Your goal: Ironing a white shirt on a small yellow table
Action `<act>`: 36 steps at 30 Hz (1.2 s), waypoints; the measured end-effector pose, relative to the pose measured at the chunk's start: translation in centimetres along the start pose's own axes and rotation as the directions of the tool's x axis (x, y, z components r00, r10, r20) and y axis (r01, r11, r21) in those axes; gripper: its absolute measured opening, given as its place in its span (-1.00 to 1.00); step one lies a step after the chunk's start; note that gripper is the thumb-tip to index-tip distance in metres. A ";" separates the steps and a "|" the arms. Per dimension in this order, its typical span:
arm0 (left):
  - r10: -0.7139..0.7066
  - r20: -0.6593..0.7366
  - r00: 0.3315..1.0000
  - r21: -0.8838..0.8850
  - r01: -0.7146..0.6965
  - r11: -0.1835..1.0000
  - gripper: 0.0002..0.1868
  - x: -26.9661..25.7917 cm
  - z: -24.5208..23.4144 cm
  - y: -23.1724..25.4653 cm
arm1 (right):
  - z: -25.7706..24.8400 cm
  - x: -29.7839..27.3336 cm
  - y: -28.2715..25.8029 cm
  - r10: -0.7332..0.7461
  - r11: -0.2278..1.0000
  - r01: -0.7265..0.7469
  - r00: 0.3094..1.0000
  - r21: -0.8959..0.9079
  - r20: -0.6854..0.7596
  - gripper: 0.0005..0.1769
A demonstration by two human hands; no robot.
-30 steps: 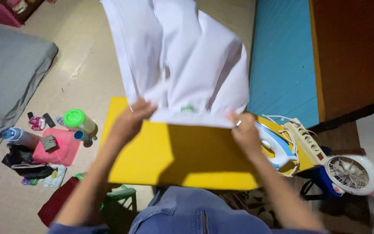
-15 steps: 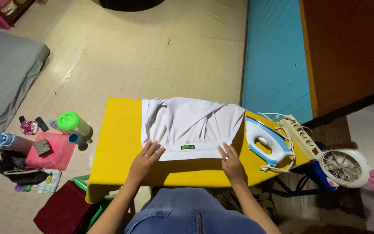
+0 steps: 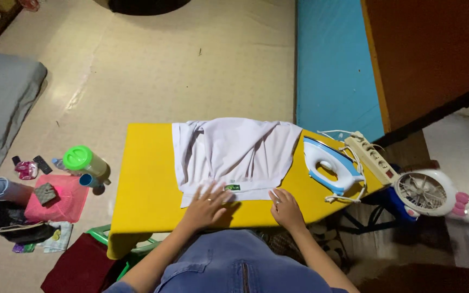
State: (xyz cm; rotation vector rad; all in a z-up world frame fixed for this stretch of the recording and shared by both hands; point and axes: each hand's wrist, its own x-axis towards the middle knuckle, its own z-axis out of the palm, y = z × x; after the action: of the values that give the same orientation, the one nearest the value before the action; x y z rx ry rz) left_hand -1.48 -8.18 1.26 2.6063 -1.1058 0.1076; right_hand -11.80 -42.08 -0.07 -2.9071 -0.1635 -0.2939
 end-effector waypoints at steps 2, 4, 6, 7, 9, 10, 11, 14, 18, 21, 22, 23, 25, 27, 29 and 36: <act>0.183 -0.169 0.969 -0.045 -0.193 0.980 -0.32 0.4 1.6 0.9 | 0.2 -0.1 0.5 -0.009 1.000 0.010 0.999 0.026 -0.040 -0.49; 0.168 0.072 0.983 -0.158 -0.155 0.975 -0.30 0.8 2.6 1.6 | -0.5 0.7 1.2 -0.011 0.990 0.016 0.999 0.139 -0.031 -0.58; 0.146 0.130 0.981 -0.138 -0.128 0.982 -0.30 0.8 2.4 1.6 | 0.0 0.9 4.2 0.153 0.984 -0.144 0.985 0.108 -0.085 -0.63; 0.118 0.188 0.975 -0.115 -0.098 0.989 -0.30 0.9 2.3 1.6 | 0.2 1.2 5.9 0.309 0.950 -0.299 0.941 0.087 -0.141 -0.67; 0.117 0.167 0.979 -0.129 -0.096 0.987 -0.31 0.7 2.2 1.8 | -0.6 1.3 8.1 0.350 0.925 -0.374 0.908 -0.071 -0.232 -0.62; 0.119 0.142 0.983 -0.140 -0.099 0.985 -0.31 0.8 2.1 1.7 | -1.1 1.8 9.3 0.369 0.864 -0.453 0.867 -0.219 -0.334 -0.57; 0.117 0.141 0.983 -0.140 -0.097 0.985 -0.31 0.9 1.6 1.7 | -0.8 1.7 10.2 0.367 0.866 -0.450 0.868 -0.220 -0.334 -0.57; 0.070 0.115 0.991 -0.216 -0.043 0.975 -0.42 1.2 0.6 1.7 | -0.4 1.6 13.2 0.418 0.818 -0.491 0.866 -0.300 -0.275 -0.55; -0.207 -0.010 0.978 -0.448 0.181 0.875 -0.68 -0.2 1.2 -1.2 | -1.6 3.2 14.9 0.414 0.844 -0.422 0.905 -0.332 -0.100 -0.51; -0.475 -0.281 0.834 -0.455 0.320 0.831 -0.65 -0.5 -0.5 -3.8 | -4.6 6.3 16.5 0.527 0.826 -0.477 0.842 -0.302 0.113 -0.50; -0.575 -0.325 0.751 -0.456 0.409 0.791 -0.63 -1.0 -1.6 -4.3 | -5.8 7.0 16.9 0.579 0.807 -0.526 0.794 -0.268 0.186 -0.46; -0.583 -0.325 0.745 -0.457 0.416 0.786 -0.63 -1.2 -1.7 -5.3 | -7.6 7.9 16.9 0.572 0.812 -0.518 0.797 -0.269 0.191 -0.46; -0.727 -0.227 0.648 -0.520 0.551 0.653 -0.56 -1.8 -2.0 -7.3 | -11.1 9.1 16.9 0.545 0.824 -0.567 0.790 -0.006 0.282 -0.27; -0.768 -0.105 0.632 -0.577 0.590 0.564 -0.55 -1.2 -1.4 -9.0 | -12.7 10.4 15.0 0.491 0.813 -0.578 0.745 0.070 0.451 -0.32; -0.789 0.022 0.614 -0.619 0.628 0.472 -0.54 -0.4 -1.5 -10.4 | -12.4 11.4 13.1 0.410 0.787 -0.599 0.684 0.145 0.603 -0.35; -0.627 0.195 0.754 -0.477 0.632 0.611 -0.51 1.0 -1.6 -11.7 | -7.7 12.4 -0.8 0.083 0.996 -0.053 0.822 -0.069 0.563 -0.64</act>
State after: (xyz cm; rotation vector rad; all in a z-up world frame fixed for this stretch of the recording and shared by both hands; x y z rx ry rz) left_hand 7.62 -0.73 0.00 2.3111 -0.0964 -0.3227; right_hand -1.23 -41.91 10.11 -2.9475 -0.1423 0.6019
